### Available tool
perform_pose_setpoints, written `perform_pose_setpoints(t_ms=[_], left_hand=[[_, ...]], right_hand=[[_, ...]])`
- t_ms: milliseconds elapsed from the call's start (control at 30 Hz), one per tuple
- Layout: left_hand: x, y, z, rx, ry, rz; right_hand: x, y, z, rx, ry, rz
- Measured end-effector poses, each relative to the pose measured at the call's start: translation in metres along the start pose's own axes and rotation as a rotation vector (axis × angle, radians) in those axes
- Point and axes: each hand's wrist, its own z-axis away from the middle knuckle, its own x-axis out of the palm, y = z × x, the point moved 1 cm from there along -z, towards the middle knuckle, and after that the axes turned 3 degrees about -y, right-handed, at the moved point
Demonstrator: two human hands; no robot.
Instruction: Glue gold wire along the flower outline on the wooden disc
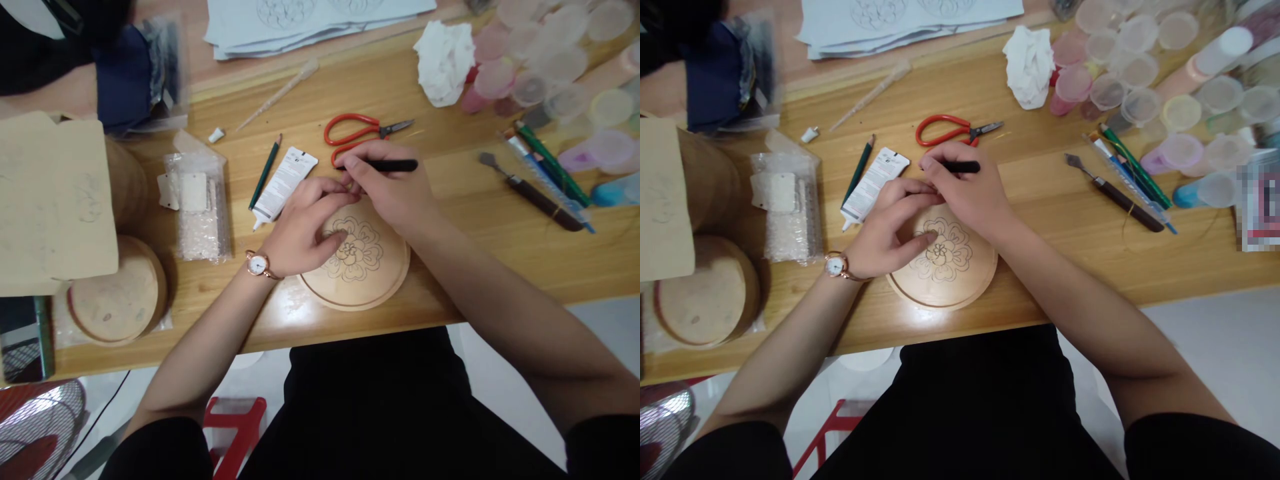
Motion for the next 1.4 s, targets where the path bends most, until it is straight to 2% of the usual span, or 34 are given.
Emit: perform_pose_setpoints(t_ms=[633,1133,1400], left_hand=[[-0.0011,-0.0001,0.0001,-0.010,-0.011,0.034],[-0.0014,0.0023,-0.0003,-0.043,-0.023,-0.003],[-0.0007,0.0011,-0.0002,-0.014,-0.005,-0.016]], right_hand=[[0.0008,-0.0048,0.0021,0.038,0.023,0.021],[0.0001,-0.0034,0.0019,0.004,0.020,0.010],[-0.0004,0.0002,0.0001,-0.008,0.008,0.001]])
